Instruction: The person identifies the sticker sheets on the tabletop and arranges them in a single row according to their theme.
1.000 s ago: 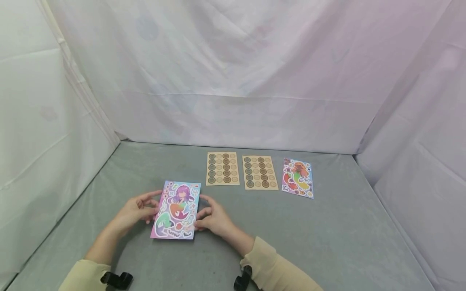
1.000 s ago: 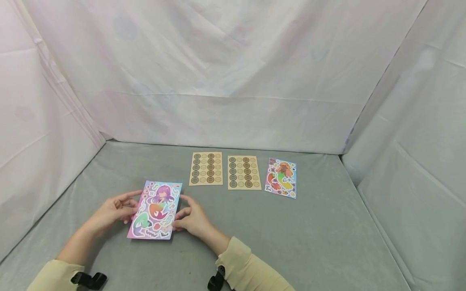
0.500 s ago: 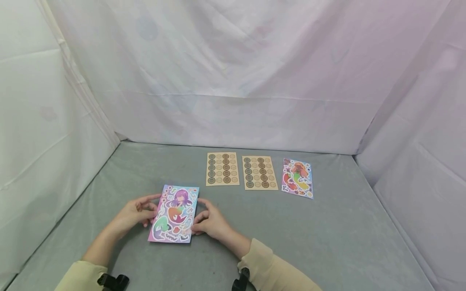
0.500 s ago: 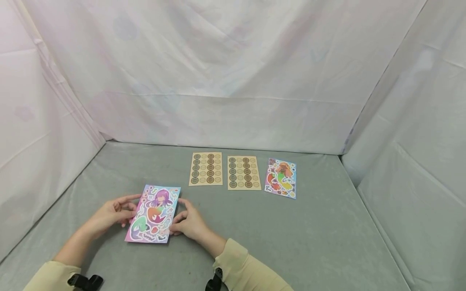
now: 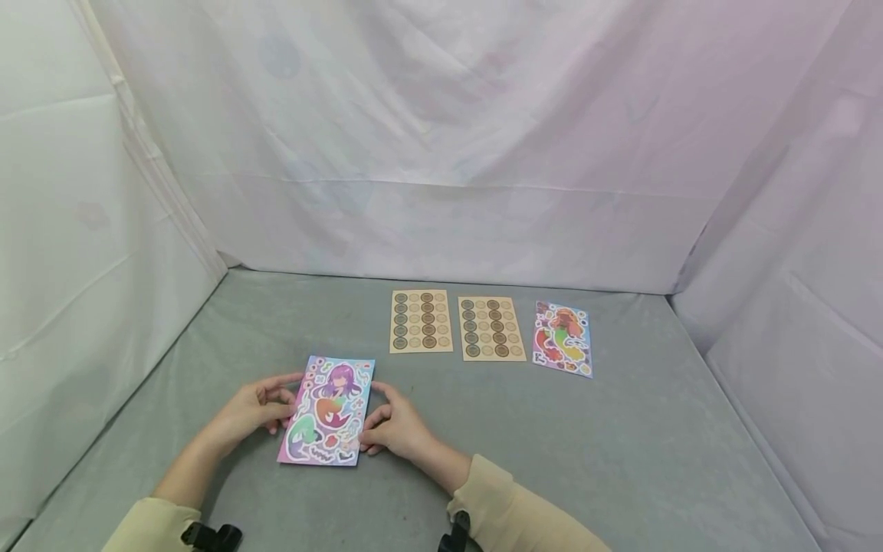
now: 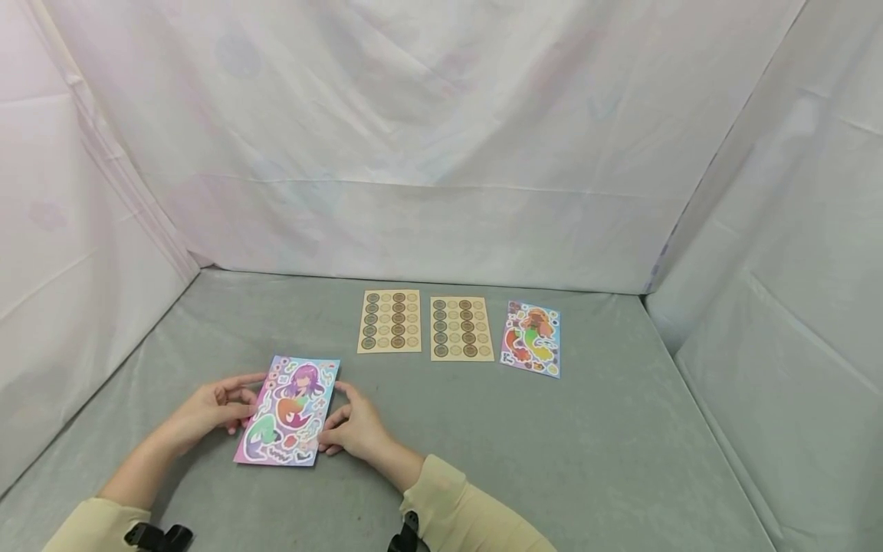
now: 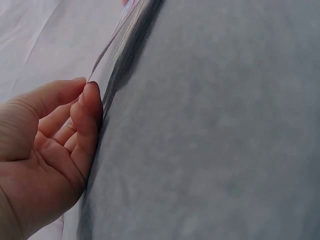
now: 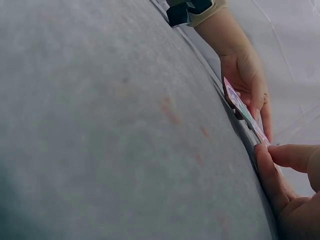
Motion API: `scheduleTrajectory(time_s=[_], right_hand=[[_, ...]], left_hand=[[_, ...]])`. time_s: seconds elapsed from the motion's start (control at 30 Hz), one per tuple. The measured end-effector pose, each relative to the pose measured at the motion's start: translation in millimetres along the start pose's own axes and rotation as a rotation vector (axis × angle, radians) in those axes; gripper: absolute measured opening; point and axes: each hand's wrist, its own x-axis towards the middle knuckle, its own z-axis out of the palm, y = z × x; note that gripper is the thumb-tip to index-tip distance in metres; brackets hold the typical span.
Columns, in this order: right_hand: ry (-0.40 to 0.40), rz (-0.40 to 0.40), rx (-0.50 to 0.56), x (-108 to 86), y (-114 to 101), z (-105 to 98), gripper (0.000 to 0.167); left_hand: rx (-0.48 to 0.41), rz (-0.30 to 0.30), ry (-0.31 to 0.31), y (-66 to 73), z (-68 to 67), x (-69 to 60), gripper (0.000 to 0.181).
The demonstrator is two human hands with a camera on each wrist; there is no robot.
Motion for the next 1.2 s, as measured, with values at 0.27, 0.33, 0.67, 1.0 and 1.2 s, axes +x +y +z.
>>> scheduleTrajectory(time_s=[0.27, 0.33, 0.67, 1.0, 1.2], right_hand=[[0.003, 0.023, -0.044, 2.1, 0.3, 0.7, 0.079], [0.0, 0.031, -0.048, 2.6, 0.0, 0.3, 0.077], [-0.02, 0.064, -0.065, 3.7, -4.7, 0.0, 0.077], [-0.018, 0.07, -0.073, 3.2, -6.2, -0.8, 0.078], [-0.026, 0.081, -0.062, 3.6, -5.6, -2.2, 0.078]], left_hand=[[0.049, 0.003, 0.008, 1.7, 1.3, 0.8, 0.06], [0.055, 0.005, 0.007, 2.8, 1.9, 1.0, 0.059], [0.077, 0.032, 0.002, 7.1, 2.2, -0.1, 0.058], [0.122, -0.006, 0.034, 8.6, 2.9, 2.0, 0.057], [0.132, -0.003, 0.015, 8.8, 1.7, 2.6, 0.057]])
